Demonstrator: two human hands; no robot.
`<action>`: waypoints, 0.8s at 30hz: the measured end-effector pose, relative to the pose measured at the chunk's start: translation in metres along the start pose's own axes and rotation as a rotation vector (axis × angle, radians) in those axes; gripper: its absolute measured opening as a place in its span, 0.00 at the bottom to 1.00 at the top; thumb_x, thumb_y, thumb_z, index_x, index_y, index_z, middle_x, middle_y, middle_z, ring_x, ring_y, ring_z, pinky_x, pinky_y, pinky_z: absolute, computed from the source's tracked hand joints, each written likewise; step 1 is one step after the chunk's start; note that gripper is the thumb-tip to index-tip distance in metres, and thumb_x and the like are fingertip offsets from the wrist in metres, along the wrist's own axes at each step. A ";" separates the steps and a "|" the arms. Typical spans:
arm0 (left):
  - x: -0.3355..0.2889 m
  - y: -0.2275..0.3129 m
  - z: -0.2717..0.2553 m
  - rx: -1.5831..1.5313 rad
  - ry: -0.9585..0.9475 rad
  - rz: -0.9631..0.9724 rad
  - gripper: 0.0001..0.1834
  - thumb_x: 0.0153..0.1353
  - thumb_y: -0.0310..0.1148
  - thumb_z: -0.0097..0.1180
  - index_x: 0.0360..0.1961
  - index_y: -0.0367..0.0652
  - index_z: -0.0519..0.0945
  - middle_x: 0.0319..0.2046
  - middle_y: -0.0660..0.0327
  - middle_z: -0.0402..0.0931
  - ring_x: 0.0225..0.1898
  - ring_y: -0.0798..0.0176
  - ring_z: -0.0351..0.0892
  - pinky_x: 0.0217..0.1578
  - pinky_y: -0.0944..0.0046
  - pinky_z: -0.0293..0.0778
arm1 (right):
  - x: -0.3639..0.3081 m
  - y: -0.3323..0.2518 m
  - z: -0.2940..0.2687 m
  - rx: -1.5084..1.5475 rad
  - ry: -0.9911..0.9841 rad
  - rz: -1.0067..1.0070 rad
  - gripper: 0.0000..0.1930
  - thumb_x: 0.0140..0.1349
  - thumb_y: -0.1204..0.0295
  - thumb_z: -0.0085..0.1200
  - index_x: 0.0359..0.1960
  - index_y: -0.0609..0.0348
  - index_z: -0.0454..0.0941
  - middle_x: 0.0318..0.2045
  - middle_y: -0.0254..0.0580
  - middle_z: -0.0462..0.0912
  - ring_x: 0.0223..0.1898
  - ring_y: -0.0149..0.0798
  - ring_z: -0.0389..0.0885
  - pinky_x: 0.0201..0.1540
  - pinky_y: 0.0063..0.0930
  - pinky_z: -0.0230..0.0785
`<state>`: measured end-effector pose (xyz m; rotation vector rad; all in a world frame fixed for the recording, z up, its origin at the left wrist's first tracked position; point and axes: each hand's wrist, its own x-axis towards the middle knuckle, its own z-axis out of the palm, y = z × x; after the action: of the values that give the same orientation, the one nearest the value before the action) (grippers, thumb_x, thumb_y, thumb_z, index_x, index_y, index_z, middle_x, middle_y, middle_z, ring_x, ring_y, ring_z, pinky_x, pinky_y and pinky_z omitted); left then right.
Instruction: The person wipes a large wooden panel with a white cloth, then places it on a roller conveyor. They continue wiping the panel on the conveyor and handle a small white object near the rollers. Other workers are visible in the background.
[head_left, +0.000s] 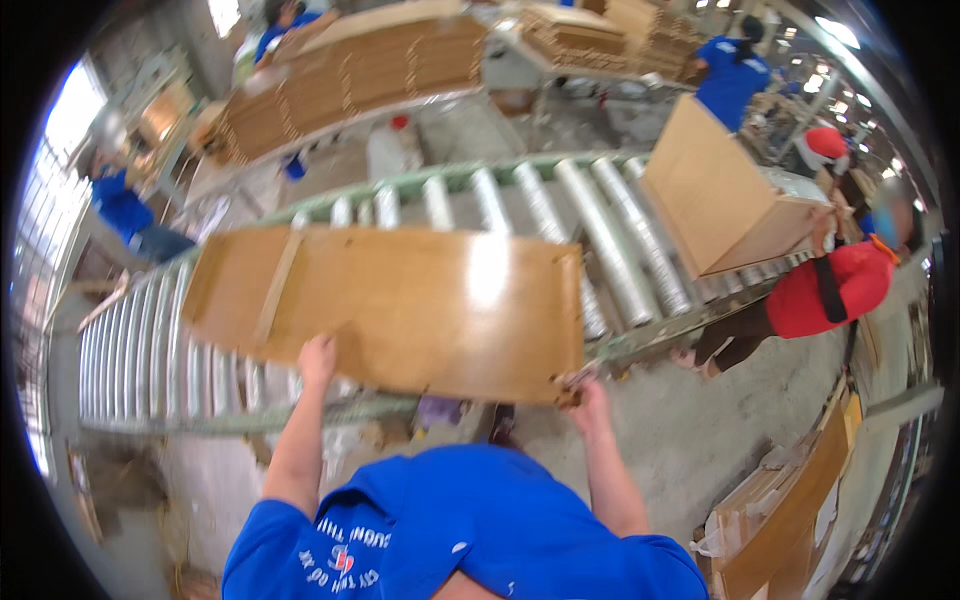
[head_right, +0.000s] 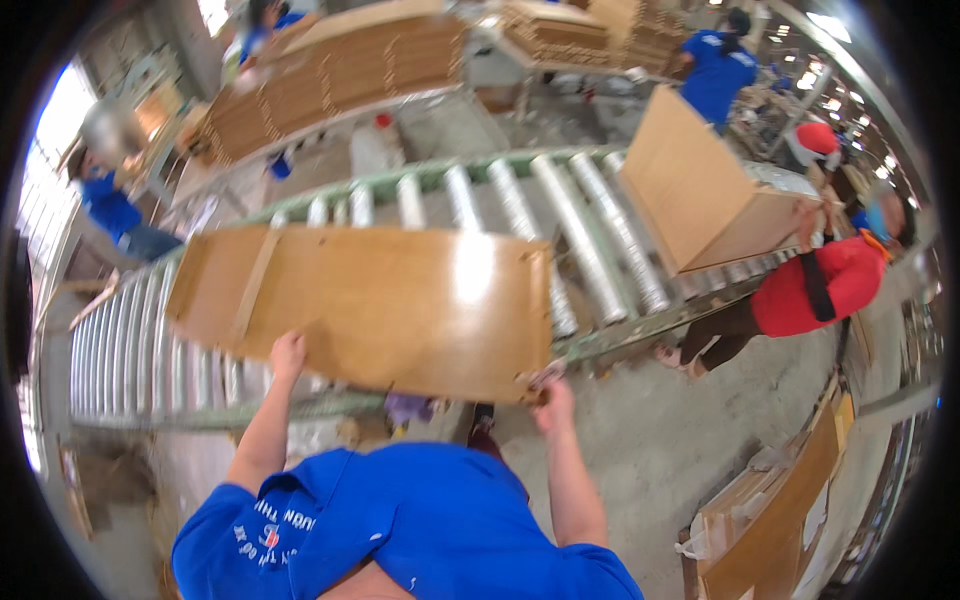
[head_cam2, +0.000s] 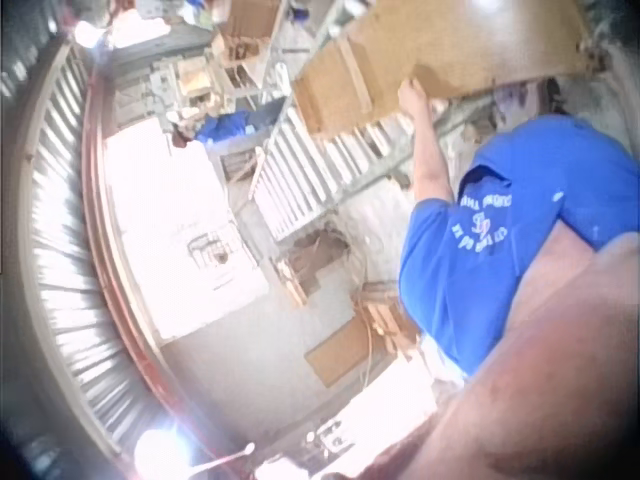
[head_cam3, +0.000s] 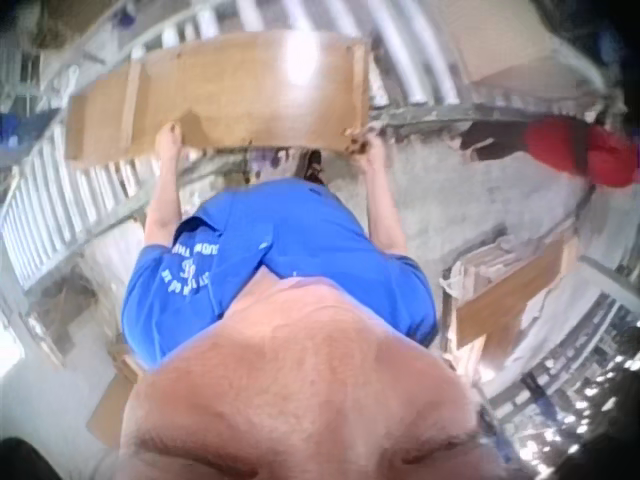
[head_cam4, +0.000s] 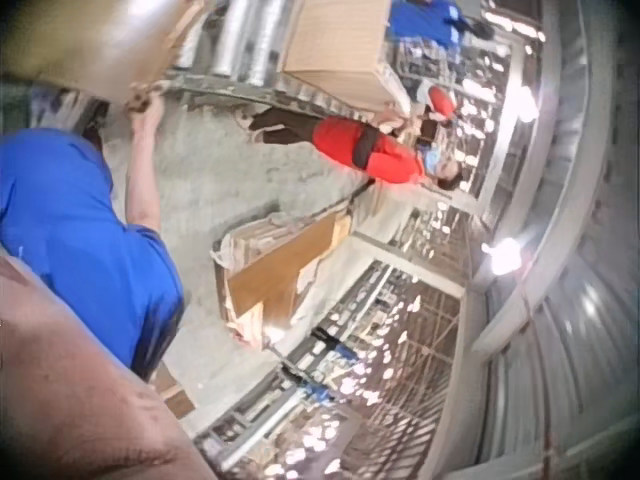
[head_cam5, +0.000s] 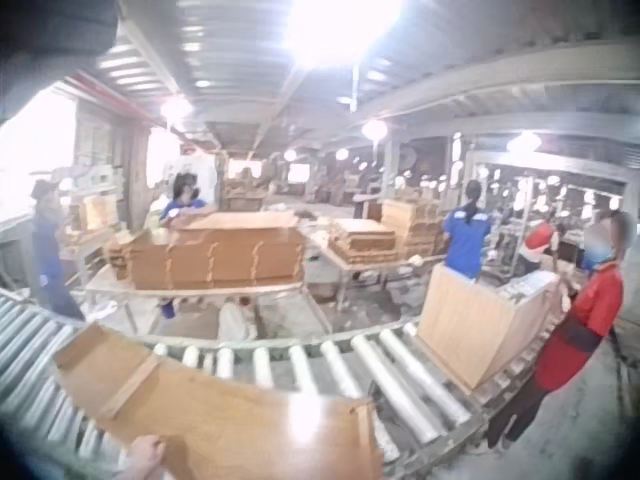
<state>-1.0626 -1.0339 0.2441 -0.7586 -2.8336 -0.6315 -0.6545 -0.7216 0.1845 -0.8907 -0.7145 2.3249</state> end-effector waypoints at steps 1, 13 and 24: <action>0.010 0.003 0.000 0.017 -0.033 -0.070 0.13 0.53 0.38 0.48 0.30 0.42 0.80 0.31 0.51 0.78 0.37 0.47 0.75 0.38 0.52 0.70 | 0.004 -0.001 -0.009 -0.036 0.055 0.004 0.16 0.59 0.65 0.44 0.47 0.55 0.66 0.45 0.40 0.73 0.43 0.48 0.73 0.38 0.51 0.68; 0.029 -0.031 -0.045 0.404 -0.111 -0.358 0.14 0.54 0.41 0.48 0.29 0.42 0.78 0.41 0.59 0.72 0.47 0.53 0.66 0.46 0.50 0.64 | -0.035 -0.029 -0.006 -0.262 0.210 0.113 0.08 0.59 0.70 0.47 0.41 0.50 0.72 0.37 0.30 0.75 0.40 0.31 0.71 0.38 0.39 0.68; 0.058 -0.088 -0.046 0.482 0.022 -0.457 0.30 0.51 0.42 0.58 0.54 0.48 0.62 0.48 0.60 0.61 0.51 0.54 0.64 0.43 0.51 0.71 | -0.035 0.038 0.037 -0.075 0.227 -0.082 0.08 0.59 0.73 0.47 0.40 0.54 0.72 0.31 0.32 0.75 0.32 0.29 0.73 0.35 0.29 0.69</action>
<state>-1.1562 -1.0969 0.2677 -0.0241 -2.9623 0.0178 -0.6701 -0.7813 0.1992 -1.1160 -0.7306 2.0952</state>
